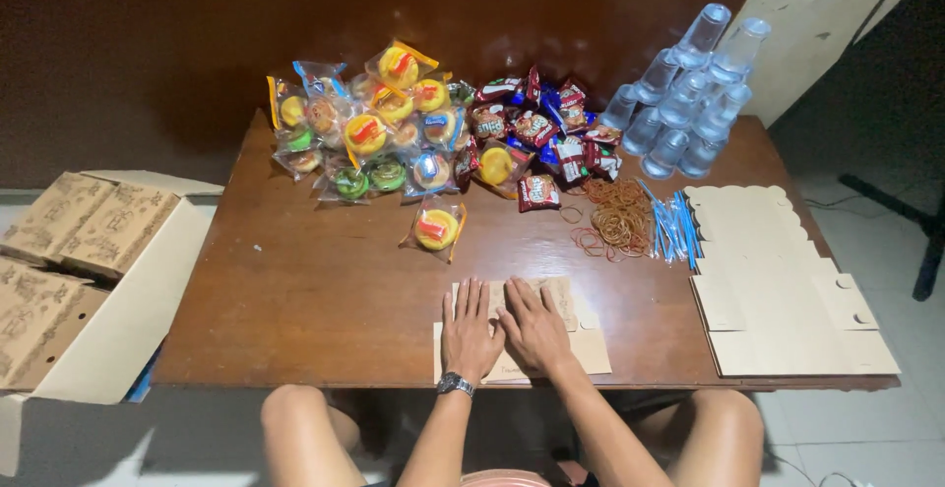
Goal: Assembling a cardboard snack box by folding a flat template.
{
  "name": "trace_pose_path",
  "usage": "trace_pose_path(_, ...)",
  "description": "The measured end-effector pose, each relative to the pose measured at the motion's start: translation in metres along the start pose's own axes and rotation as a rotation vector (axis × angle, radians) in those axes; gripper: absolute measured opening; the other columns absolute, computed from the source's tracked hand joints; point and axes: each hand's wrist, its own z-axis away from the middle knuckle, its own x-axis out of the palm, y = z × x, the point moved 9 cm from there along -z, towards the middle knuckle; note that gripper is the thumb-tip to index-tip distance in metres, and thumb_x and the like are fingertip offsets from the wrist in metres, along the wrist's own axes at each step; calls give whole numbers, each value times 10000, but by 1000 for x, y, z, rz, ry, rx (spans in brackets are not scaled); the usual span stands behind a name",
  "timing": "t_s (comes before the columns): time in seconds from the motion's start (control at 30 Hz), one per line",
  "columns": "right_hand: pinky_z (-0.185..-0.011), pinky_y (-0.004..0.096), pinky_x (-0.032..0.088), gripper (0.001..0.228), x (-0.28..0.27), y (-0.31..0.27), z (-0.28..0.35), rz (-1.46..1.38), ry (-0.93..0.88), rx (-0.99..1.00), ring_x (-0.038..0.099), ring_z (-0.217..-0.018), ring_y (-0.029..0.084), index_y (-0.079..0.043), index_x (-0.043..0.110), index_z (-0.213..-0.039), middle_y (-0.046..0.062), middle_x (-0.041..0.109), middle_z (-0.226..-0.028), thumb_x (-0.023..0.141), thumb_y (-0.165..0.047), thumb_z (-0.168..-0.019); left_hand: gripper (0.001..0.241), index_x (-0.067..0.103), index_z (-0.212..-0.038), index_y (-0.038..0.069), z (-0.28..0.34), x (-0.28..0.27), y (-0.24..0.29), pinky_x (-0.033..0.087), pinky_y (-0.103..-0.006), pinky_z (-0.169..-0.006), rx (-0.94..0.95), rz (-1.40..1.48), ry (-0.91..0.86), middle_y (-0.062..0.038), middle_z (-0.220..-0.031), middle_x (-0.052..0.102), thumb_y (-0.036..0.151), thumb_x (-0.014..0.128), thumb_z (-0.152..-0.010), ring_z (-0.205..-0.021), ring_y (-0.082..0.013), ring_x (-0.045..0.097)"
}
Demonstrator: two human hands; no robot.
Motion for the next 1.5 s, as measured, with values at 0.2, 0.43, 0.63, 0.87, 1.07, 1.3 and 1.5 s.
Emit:
trace_pose_path(0.2,-1276,493,165,662,-26,8,8,17,-52,128,388,-1501,206,-124,375,-1588,89,423,-1620,300,-532,-1073,712,321,-1586,137,-3,8,-4,26,-487,-1263,-6,-20,67,-89,-1672,277,488,334,-966,-1562,-253,175)
trace_pose_path(0.43,-1280,531,115,760,-26,32,11,30,-32,235,353,-1522,228,-117,343,-1602,110,384,-1642,336,-622,-1034,718,307,-1592,128,-4,3,-2,0,-483,-1266,-7,10,41,-94,-1678,262,502,320,-979,-1569,-253,151)
trace_pose_path(0.63,-1281,545,107,793,-23,37,19,15,33,262,327,-1536,240,-87,374,-1581,119,371,-1650,385,-632,-1004,704,320,-1582,119,-3,2,2,16,-497,-1265,-18,6,-4,-103,-1674,271,487,318,-982,-1568,-257,159)
trace_pose_path(0.87,-1268,542,144,724,0,49,20,127,80,208,314,-1540,237,-92,338,-1594,111,349,-1663,418,-481,-989,619,448,-1476,3,-17,5,49,164,-573,-1202,19,70,78,-214,-1549,424,331,407,-951,-1493,-342,316)
trace_pose_path(1.07,-1260,539,104,770,11,54,17,212,66,137,227,-1572,227,-114,258,-1630,82,245,-1714,449,-386,-936,634,420,-1532,29,-24,19,86,142,-528,-1222,168,235,68,-186,-1573,438,414,251,-1058,-1505,-314,328)
trace_pose_path(1.3,-1271,539,82,743,20,63,13,107,34,231,240,-1569,230,-127,257,-1630,76,265,-1701,369,-474,-983,624,375,-1563,68,-21,26,53,76,-523,-1242,89,166,8,-122,-1623,383,439,247,-1078,-1531,-264,272)
trace_pose_path(1.5,-1278,534,81,828,-2,50,16,51,24,271,276,-1561,225,-123,321,-1606,86,307,-1685,319,-674,-988,610,310,-1599,139,-5,6,14,-5,-516,-1248,-21,59,-42,-25,-1675,294,421,194,-1071,-1557,-209,193)
